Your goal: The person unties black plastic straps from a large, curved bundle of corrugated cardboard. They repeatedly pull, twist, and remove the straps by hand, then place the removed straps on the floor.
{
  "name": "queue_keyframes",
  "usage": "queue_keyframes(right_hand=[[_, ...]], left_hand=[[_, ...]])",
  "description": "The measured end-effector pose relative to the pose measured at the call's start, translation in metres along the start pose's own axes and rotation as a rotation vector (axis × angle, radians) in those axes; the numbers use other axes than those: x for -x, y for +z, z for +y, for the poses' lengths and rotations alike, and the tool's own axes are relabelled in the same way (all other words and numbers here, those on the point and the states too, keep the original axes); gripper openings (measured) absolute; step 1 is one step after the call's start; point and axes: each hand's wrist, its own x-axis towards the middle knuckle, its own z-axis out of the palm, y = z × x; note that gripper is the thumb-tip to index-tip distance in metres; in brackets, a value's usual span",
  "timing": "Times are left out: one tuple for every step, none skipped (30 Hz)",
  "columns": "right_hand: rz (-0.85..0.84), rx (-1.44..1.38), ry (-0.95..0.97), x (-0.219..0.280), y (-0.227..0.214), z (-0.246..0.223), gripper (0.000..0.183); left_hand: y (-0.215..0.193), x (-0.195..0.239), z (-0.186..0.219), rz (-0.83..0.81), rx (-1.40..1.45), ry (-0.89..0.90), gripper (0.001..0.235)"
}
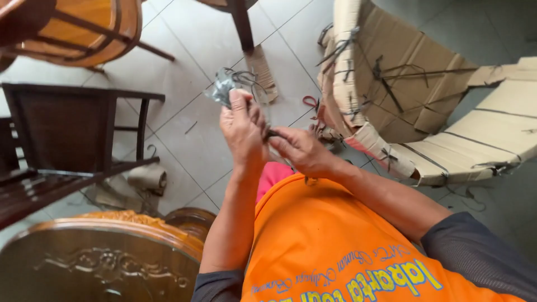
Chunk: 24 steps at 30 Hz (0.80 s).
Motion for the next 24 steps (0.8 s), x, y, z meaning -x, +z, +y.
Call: queue_keyframes(right_hand=[[0.021,-0.007,-0.004,0.006,-0.017,0.016,0.028],[0.149,0.096,-0.081,0.012,-0.034,0.031,0.025],[0.275,0.198,-0.153,0.019,-0.049,0.048,0.022],[0.295,0.191,-0.15,0.025,-0.066,0.019,0.022],[0.329,0.038,-0.191,0.029,-0.084,-0.01,0.019],[0.362,-0.115,-0.233,0.034,-0.101,-0.039,0.025],[0.384,-0.124,-0.236,0.043,-0.124,-0.043,0.025],[0.542,-0.11,-0.215,0.052,-0.146,-0.046,0.021],[0.702,-0.092,-0.19,0.061,-0.167,-0.05,0.019],[0.726,-0.098,-0.192,0.068,-0.191,-0.043,0.019],[0.861,-0.041,-0.235,0.076,-0.215,-0.035,0.028],[0.997,0.019,-0.275,0.085,-0.238,-0.026,0.04],[1.019,0.018,-0.267,0.095,-0.256,-0.02,0.04],[1.109,0.042,-0.243,0.105,-0.273,-0.013,0.039],[1.19,0.065,-0.22,0.112,-0.29,-0.006,0.038],[1.204,0.063,-0.214,0.122,-0.303,0.005,0.038],[1.29,0.063,-0.159,0.13,-0.318,0.015,0.035],[1.376,0.064,-0.102,0.138,-0.331,0.024,0.033],[1.38,0.061,-0.099,0.145,-0.347,0.038,0.033],[1.46,0.008,-0.149,0.152,-0.362,0.053,0.032],[1.534,-0.044,-0.196,0.159,-0.376,0.067,0.038],[1.533,-0.046,-0.189,0.209,-0.418,0.158,0.038],[1.559,-0.272,-0.318,0.234,-0.465,0.225,0.024],[1.569,-0.501,-0.447,0.224,-0.521,0.269,0.014]], left_hand=[[0.022,0.0,-0.007,-0.018,-0.011,-0.009,0.035],[0.044,0.0,-0.014,-0.085,-0.031,-0.03,0.034],[0.064,0.003,-0.021,-0.147,-0.05,-0.052,0.032],[0.088,0.01,-0.02,-0.161,-0.062,-0.063,0.032],[0.111,0.016,-0.018,-0.351,-0.145,-0.072,0.03],[0.134,0.022,-0.016,-0.541,-0.227,-0.083,0.029],[0.147,0.025,-0.017,-0.559,-0.24,-0.094,0.029],[0.16,0.027,-0.018,-0.682,-0.488,-0.092,0.055],[0.172,0.03,-0.019,-0.806,-0.733,-0.083,0.096],[0.168,0.025,-0.028,-0.829,-0.741,-0.091,0.096],[0.165,0.02,-0.039,-0.942,-0.812,-0.12,0.084],[0.161,0.015,-0.05,-1.056,-0.882,-0.147,0.073],[0.154,0.015,-0.056,-1.076,-0.883,-0.16,0.073],[0.145,0.014,-0.062,-1.068,-0.931,-0.299,0.071],[0.136,0.012,-0.066,-1.05,-0.98,-0.434,0.07],[0.127,0.011,-0.07,-1.061,-0.984,-0.442,0.07],[0.119,0.009,-0.072,-0.978,-1.056,-0.491,0.065],[0.11,0.007,-0.073,-0.892,-1.127,-0.539,0.06],[0.101,0.003,-0.075,-0.894,-1.13,-0.543,0.06],[0.091,-0.001,-0.077,-0.797,-1.113,-0.588,0.057],[0.079,-0.003,-0.078,-0.693,-1.092,-0.633,0.054],[0.071,-0.006,-0.077,-0.689,-1.094,-0.64,0.054],[0.064,-0.011,-0.077,-0.631,-1.086,-0.64,0.055],[0.056,-0.015,-0.076,-0.574,-1.077,-0.64,0.056]])
